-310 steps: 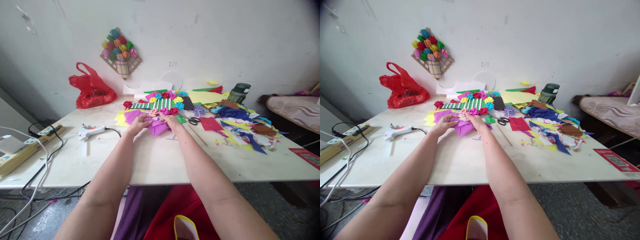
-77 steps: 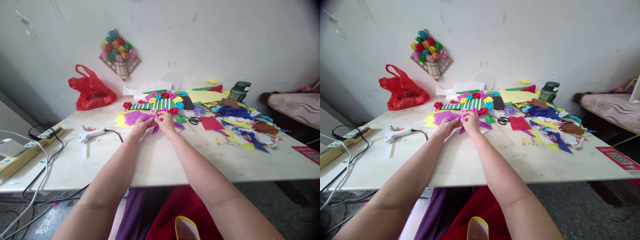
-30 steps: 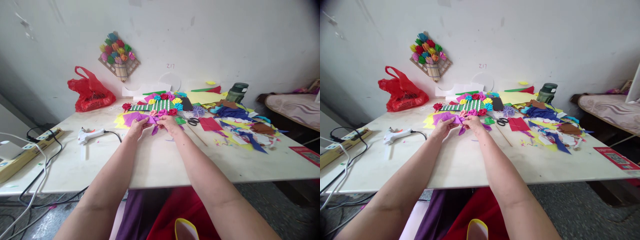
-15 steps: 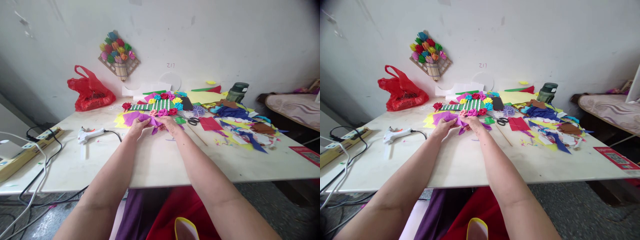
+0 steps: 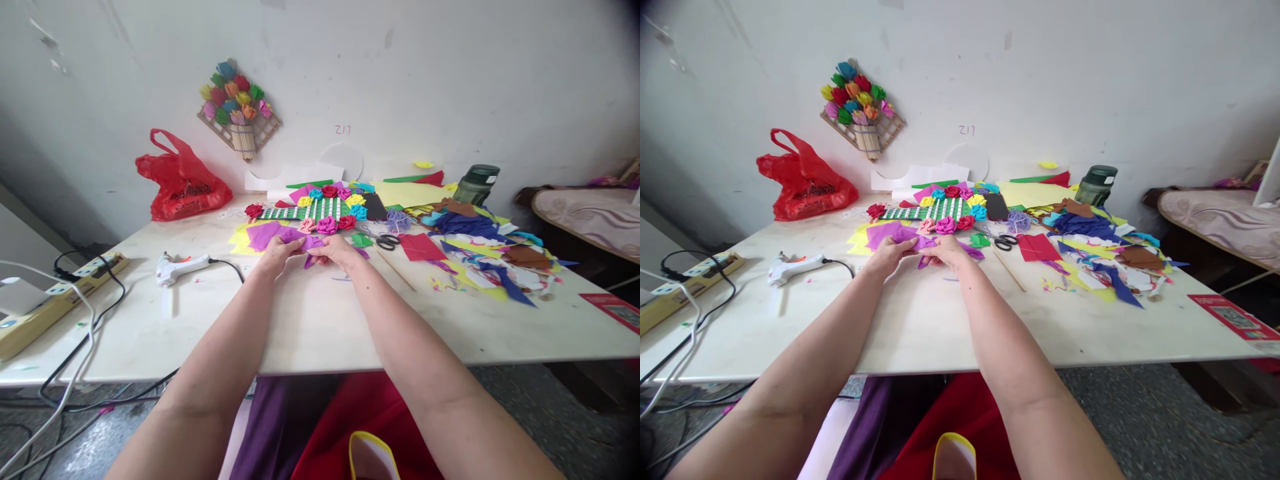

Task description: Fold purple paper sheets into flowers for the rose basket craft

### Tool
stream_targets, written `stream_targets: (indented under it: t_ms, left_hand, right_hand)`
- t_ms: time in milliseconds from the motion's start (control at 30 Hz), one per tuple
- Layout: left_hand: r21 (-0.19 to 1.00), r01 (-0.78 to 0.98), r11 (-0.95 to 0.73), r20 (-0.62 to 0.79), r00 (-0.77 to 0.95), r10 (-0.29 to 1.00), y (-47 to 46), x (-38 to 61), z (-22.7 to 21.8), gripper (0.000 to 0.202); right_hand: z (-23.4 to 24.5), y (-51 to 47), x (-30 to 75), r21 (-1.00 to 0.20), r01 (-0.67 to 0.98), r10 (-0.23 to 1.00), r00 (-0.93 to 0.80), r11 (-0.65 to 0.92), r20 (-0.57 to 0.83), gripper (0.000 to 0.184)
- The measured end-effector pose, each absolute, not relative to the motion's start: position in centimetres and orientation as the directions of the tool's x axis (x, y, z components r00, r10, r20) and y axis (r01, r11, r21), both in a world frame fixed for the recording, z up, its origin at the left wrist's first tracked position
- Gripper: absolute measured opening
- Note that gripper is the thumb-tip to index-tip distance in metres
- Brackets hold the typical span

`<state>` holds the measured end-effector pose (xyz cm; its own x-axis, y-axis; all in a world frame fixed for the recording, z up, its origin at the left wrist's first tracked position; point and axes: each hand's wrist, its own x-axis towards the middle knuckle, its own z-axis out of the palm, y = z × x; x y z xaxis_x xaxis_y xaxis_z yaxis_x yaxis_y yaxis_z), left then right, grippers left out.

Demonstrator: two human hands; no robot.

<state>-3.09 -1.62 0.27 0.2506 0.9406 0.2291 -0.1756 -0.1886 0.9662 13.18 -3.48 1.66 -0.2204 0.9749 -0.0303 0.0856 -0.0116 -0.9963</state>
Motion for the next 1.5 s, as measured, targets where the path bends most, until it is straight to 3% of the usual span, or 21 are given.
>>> stream_targets:
  t_ms: [300, 367, 567, 700, 967, 1167, 1400, 1500]
  left_hand:
    - [0.965, -0.223, -0.136, 0.191, 0.247, 0.950, -1.8, -3.1, 0.4, 0.025]
    - [0.966, -0.222, -0.136, 0.193, 0.261, 0.946, -1.8, -3.0, 0.4, 0.024]
    - [0.970, -0.217, -0.106, 0.171, 0.307, 0.936, -2.1, -2.7, 0.5, 0.026]
    - [0.963, -0.261, -0.071, 0.123, 0.191, 0.974, -1.8, -3.0, 0.8, 0.035]
    - [0.972, 0.013, -0.234, 0.229, 0.150, 0.962, -1.8, -3.5, 1.1, 0.039]
    - [0.982, -0.004, -0.189, 0.187, 0.155, 0.970, -1.9, -4.0, 1.4, 0.045]
    - [0.995, 0.036, -0.094, 0.065, 0.484, 0.873, -2.3, -4.8, 1.7, 0.036]
    - [0.994, 0.036, -0.105, 0.073, 0.498, 0.864, -2.1, -4.8, 1.4, 0.033]
  right_hand:
    - [2.0, -3.9, 13.1, -0.996, 0.086, 0.973, -0.228, 0.003, -0.017, 0.012]
    - [1.9, -3.8, 13.2, -0.996, 0.085, 0.968, -0.249, 0.013, -0.009, 0.018]
    - [1.2, -2.9, 13.2, -0.994, -0.035, 0.967, -0.231, 0.103, 0.109, 0.024]
    - [1.2, -2.7, 13.3, -0.996, -0.041, 0.976, -0.199, 0.083, 0.089, 0.019]
    - [2.0, -3.3, 13.4, -0.998, -0.023, 0.976, -0.209, 0.054, 0.058, 0.020]
    - [2.2, -3.4, 13.8, -0.999, -0.020, 0.968, -0.250, 0.029, 0.033, 0.022]
    - [2.3, -3.5, 14.0, -1.000, 0.028, 0.936, -0.351, 0.009, -0.001, 0.022]
    - [2.3, -3.4, 14.1, -1.000, 0.016, 0.935, -0.355, 0.014, 0.008, 0.022]
